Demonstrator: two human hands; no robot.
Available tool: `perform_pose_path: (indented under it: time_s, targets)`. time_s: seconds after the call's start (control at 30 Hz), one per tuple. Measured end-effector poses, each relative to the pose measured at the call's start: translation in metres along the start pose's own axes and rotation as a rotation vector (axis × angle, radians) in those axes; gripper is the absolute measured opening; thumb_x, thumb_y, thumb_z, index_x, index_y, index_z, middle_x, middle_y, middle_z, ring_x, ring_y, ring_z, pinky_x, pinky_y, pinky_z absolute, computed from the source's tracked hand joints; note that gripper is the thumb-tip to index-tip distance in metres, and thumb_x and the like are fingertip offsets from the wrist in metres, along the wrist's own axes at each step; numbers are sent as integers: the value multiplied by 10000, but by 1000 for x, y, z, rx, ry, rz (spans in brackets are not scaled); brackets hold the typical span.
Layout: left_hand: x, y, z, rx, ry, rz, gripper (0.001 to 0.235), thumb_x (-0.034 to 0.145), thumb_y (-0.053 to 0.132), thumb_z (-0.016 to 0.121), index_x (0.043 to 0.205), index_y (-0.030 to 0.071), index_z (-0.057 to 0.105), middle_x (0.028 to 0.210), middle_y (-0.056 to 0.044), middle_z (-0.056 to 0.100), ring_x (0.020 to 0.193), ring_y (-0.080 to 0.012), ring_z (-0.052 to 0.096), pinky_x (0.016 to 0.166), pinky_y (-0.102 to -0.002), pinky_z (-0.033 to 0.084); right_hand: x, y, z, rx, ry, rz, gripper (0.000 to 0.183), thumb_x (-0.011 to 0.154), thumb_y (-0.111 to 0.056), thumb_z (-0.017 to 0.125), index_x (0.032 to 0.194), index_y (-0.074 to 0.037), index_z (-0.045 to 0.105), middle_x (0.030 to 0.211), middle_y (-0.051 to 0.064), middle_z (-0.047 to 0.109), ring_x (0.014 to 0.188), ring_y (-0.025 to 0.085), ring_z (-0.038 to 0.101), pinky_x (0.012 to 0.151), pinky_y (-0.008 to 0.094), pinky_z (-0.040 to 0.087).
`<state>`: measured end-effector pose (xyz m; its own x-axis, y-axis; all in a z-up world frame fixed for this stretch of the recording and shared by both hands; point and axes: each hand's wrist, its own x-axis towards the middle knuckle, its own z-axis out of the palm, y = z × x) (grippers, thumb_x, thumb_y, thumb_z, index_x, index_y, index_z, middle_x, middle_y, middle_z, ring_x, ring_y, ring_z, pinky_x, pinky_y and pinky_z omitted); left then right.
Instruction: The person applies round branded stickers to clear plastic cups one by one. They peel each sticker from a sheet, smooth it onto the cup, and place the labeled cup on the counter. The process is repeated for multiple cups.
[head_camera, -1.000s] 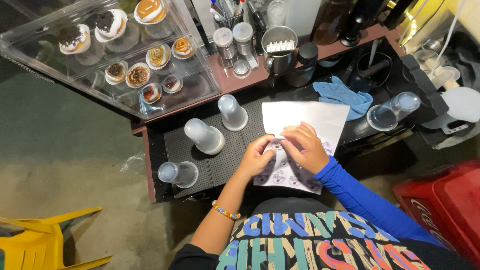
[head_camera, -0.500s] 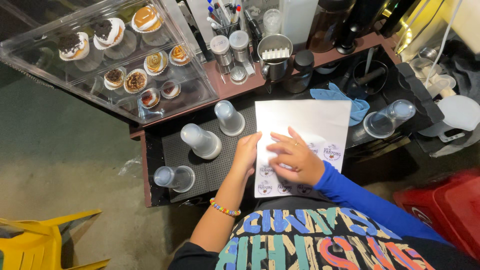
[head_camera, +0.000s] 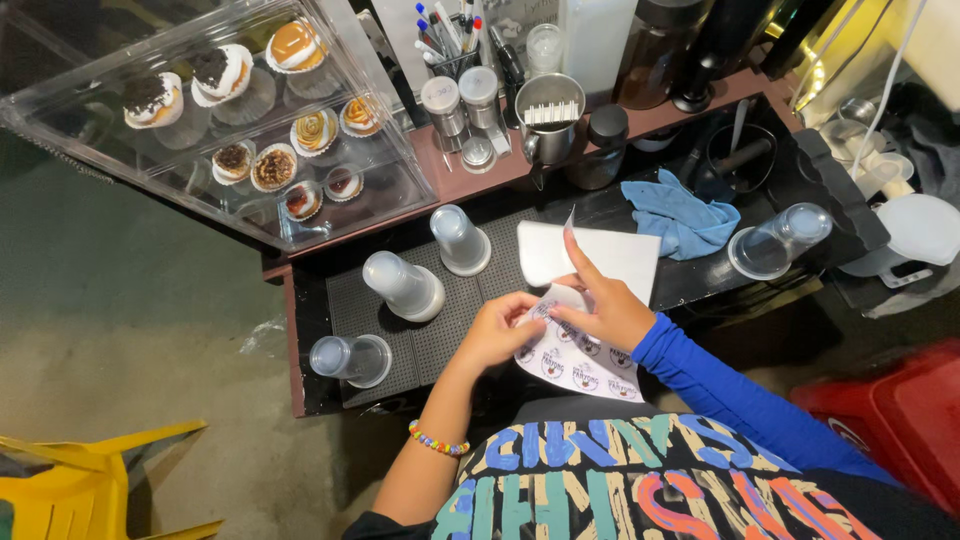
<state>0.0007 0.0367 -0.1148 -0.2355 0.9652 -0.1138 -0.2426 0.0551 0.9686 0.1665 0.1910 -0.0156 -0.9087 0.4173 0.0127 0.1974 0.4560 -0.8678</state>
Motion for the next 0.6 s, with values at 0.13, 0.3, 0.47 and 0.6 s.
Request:
perform_pose_path:
  time_s: [0.13, 0.3, 0.47, 0.6]
  targets:
    - [0, 12, 9, 57, 142, 31, 236, 952, 69, 674, 1167, -28, 674, 1003, -37, 734, 874, -77, 677, 779, -239, 565, -3, -5, 3, -418, 436, -590, 1042, 790, -222, 814, 1614, -55, 199, 1181, 218, 696, 1050, 345, 694, 941, 411, 525]
    - [-6, 19, 17, 70, 134, 127, 208, 976, 68, 653, 1158, -24, 690, 996, -37, 726, 887, -70, 676, 775, -231, 557, -11, 0, 17, -46, 256, -321, 897, 913, -90, 747, 1624, -16, 206, 1085, 132, 762, 912, 224, 768, 843, 319, 604]
    - [7, 3, 16, -124, 246, 44, 167, 979, 152, 672, 978, -10, 714, 857, -25, 710, 731, -65, 630, 639, -218, 497, -19, 9, 23, -25, 280, -433, 917, 920, -34, 741, 1623, -15, 153, 1050, 119, 764, 889, 210, 772, 806, 302, 620]
    - [25, -17, 13, -101, 357, 3, 263, 1001, 172, 711, 818, -16, 689, 706, -20, 632, 568, -68, 511, 486, -236, 370, -20, 6, 23, -347, 384, -640, 942, 879, -27, 807, 1598, -44, 199, 1044, 130, 781, 771, 244, 702, 709, 337, 568]
